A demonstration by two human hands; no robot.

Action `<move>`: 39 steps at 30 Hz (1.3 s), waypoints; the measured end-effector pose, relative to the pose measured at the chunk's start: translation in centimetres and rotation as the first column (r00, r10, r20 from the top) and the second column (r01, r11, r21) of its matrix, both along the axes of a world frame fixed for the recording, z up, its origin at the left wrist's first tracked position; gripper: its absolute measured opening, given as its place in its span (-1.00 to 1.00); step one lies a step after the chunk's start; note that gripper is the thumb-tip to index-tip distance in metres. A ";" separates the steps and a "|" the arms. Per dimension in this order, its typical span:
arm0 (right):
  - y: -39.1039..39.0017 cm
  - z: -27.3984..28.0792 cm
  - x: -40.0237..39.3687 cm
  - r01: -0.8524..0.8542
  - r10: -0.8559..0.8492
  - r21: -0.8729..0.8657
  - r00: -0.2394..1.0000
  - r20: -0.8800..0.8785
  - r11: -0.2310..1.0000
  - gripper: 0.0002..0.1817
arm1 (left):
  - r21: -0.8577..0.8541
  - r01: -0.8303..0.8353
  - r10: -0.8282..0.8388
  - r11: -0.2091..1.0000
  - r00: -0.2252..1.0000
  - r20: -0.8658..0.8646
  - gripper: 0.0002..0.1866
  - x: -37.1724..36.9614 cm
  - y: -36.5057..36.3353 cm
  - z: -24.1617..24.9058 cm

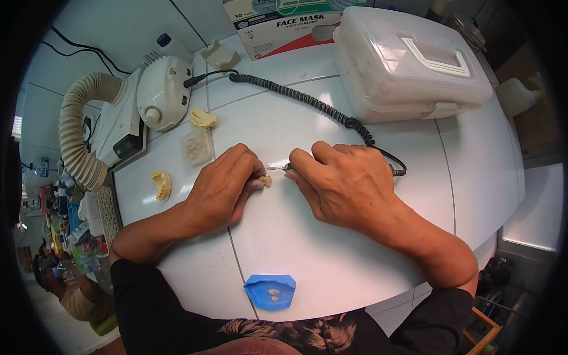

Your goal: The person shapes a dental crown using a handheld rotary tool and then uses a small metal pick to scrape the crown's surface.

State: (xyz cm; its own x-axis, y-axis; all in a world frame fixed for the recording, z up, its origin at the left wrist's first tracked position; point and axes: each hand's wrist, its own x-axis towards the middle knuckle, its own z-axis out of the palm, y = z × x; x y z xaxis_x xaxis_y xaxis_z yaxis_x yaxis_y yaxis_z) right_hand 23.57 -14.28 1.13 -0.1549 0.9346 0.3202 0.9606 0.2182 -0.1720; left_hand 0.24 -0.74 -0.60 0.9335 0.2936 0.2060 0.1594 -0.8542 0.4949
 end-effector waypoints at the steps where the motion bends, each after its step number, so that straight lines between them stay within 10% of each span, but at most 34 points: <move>1: 0.0 -0.1 -0.1 0.019 -0.019 0.004 1.000 -0.008 1.000 -0.76 | -0.015 -0.001 0.001 1.000 1.000 0.010 -0.72 0.0 0.0 0.0; 25: -0.5 -0.2 -0.3 0.120 -0.120 0.011 0.992 -0.049 0.993 -0.76 | -0.143 0.050 -0.041 0.988 0.997 0.066 -0.71 -0.2 0.8 0.0; 39: -0.6 -0.5 0.0 0.060 -0.052 0.082 0.994 -0.097 0.995 -0.76 | -0.775 0.058 0.151 0.629 0.969 0.195 -0.86 -1.0 0.3 -0.1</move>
State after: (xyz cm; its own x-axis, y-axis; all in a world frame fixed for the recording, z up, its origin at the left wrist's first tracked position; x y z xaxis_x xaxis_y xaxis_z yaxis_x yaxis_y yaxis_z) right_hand 23.62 -14.91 0.63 -0.0680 0.9097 0.4096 0.9522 0.1817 -0.2456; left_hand -0.71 -0.48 -0.70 0.8725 0.4823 0.0777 -0.0133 -0.1355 0.9907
